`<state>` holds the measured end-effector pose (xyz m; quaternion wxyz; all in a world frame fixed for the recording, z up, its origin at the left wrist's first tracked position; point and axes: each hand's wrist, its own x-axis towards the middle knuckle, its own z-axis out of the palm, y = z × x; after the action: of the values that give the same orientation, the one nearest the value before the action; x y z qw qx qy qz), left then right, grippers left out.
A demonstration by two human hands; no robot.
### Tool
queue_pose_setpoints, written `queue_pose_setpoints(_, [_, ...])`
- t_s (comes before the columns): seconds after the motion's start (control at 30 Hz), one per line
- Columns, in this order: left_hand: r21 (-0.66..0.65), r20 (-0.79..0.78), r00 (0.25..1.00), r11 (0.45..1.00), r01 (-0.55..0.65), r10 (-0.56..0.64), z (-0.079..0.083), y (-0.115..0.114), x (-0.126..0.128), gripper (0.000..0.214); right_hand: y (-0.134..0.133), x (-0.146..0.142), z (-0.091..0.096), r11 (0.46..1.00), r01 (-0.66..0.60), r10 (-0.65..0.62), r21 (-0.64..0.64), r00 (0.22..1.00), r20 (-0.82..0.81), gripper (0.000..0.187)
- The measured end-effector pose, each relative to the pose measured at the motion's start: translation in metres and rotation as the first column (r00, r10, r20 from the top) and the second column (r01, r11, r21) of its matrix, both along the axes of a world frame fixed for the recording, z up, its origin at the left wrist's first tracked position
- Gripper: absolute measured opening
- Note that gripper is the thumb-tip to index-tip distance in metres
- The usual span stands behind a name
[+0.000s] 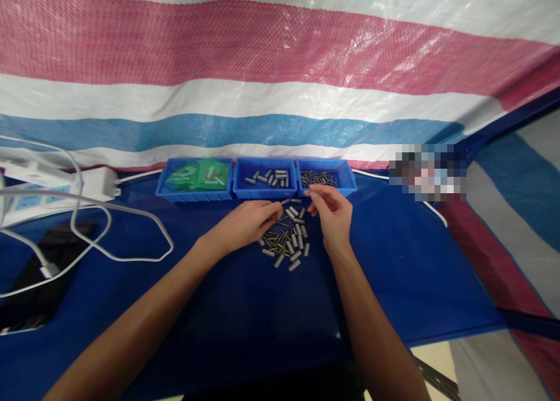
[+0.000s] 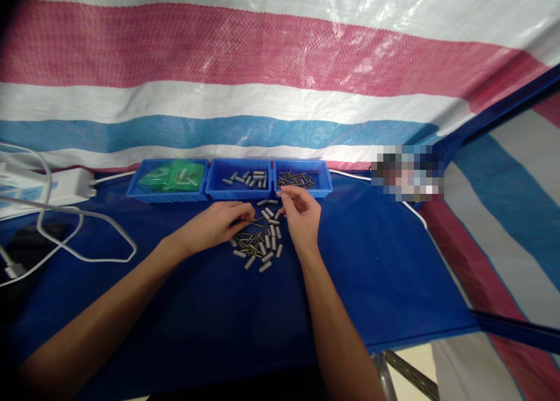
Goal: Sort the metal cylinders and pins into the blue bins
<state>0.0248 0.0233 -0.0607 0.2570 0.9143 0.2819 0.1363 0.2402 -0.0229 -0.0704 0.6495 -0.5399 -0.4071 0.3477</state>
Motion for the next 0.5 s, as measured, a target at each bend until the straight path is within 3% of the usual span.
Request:
queue_pose_setpoints(0.3, [-0.008, 0.001, 1.0, 1.0, 0.0, 0.0, 0.009, -0.003, 0.002, 0.016, -0.001, 0.0, -0.001, 1.0, -0.015, 0.015, -0.016, 1.0, 0.01, 0.015])
queue_pose_setpoints(0.5, [-0.079, 0.183, 0.982, 0.996, -0.037, 0.051, 0.014, -0.003, 0.005, 0.014, 0.0, -0.001, 0.0, 0.999, -0.027, 0.027, -0.034, 1.0, -0.005, 0.017])
